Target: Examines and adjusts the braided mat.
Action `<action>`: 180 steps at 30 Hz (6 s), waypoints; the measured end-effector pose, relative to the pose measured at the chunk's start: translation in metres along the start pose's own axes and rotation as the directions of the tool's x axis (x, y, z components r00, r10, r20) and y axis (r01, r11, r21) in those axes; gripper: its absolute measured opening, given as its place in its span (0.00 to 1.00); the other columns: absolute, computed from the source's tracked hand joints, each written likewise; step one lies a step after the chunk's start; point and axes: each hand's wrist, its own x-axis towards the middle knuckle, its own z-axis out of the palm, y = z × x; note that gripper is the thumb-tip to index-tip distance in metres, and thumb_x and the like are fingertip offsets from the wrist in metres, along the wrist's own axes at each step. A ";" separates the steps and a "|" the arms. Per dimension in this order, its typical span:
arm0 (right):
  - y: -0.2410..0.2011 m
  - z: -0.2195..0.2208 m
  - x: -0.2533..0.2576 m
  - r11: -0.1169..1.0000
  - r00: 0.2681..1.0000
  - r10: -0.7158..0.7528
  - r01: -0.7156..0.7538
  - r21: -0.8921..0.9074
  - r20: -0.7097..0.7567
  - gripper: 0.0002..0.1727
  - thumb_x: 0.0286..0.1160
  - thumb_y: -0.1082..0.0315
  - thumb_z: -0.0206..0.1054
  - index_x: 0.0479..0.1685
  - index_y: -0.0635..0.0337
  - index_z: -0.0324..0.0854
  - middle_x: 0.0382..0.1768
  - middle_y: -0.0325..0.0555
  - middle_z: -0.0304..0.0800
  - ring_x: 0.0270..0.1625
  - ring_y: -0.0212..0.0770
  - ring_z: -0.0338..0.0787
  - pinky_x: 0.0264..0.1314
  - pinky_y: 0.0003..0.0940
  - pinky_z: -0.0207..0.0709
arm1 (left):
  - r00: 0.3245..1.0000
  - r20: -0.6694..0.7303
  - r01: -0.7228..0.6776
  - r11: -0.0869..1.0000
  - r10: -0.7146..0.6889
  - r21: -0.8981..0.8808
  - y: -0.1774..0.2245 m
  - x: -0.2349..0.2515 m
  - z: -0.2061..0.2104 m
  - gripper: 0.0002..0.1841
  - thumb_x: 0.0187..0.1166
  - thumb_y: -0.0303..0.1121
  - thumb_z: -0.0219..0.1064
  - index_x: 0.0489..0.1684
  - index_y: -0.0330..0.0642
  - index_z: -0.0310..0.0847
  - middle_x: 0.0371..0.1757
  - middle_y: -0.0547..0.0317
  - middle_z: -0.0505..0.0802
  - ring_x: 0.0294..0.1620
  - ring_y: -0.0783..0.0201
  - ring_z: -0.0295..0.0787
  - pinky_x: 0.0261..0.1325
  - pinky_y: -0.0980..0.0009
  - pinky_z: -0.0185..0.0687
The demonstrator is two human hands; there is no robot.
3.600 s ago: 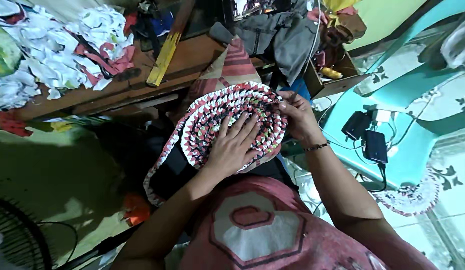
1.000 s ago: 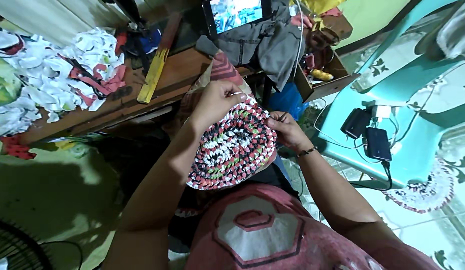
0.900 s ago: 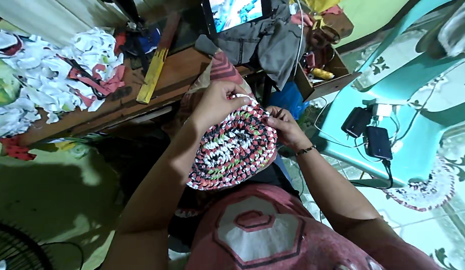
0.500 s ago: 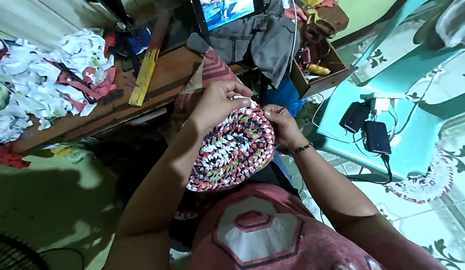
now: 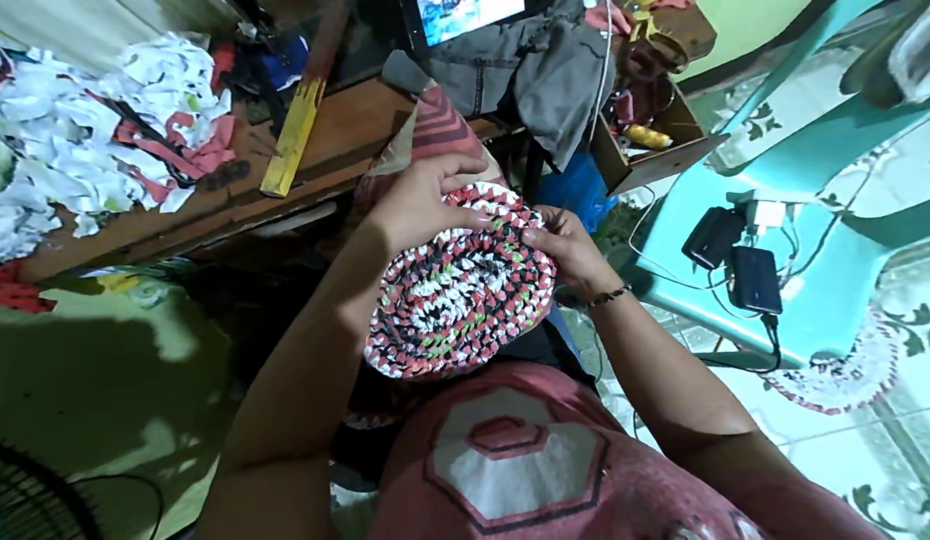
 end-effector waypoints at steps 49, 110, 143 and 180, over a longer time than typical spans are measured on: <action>-0.005 -0.001 -0.001 0.988 0.966 -0.048 0.009 -0.153 -0.253 0.08 0.83 0.58 0.64 0.44 0.48 0.85 0.31 0.32 0.92 0.30 0.26 0.91 0.33 0.25 0.88 | 0.777 -0.524 0.305 0.936 -0.350 -0.174 -0.085 -0.160 0.016 0.16 0.79 0.43 0.75 0.47 0.37 0.86 0.42 0.50 0.91 0.44 0.59 0.89 0.52 0.52 0.84; 0.001 0.008 -0.002 0.981 0.993 0.079 -0.062 -0.182 0.089 0.05 0.70 0.63 0.74 0.30 0.50 0.86 0.21 0.33 0.86 0.20 0.23 0.81 0.23 0.20 0.77 | 0.998 -0.054 0.023 0.987 -0.032 -0.156 -0.037 -0.049 -0.045 0.05 0.83 0.31 0.67 0.40 0.40 0.87 0.36 0.65 0.90 0.36 0.76 0.85 0.45 0.75 0.83; -0.001 0.009 -0.007 0.968 0.989 0.025 0.013 -0.249 0.149 0.04 0.70 0.64 0.74 0.37 0.51 0.89 0.25 0.34 0.88 0.22 0.24 0.82 0.23 0.20 0.79 | 0.963 -0.202 0.177 0.984 -0.176 -0.013 -0.034 -0.072 -0.050 0.22 0.95 0.47 0.48 0.58 0.44 0.87 0.48 0.61 0.92 0.47 0.72 0.87 0.56 0.66 0.83; 0.003 0.001 -0.006 0.981 0.989 0.130 -0.119 -0.152 0.063 0.08 0.70 0.62 0.76 0.43 0.52 0.90 0.30 0.39 0.94 0.25 0.28 0.89 0.26 0.24 0.85 | 0.963 -0.264 -0.114 0.816 -0.049 -0.567 -0.097 -0.101 -0.033 0.11 0.86 0.33 0.60 0.53 0.41 0.88 0.44 0.62 0.95 0.45 0.70 0.92 0.54 0.68 0.91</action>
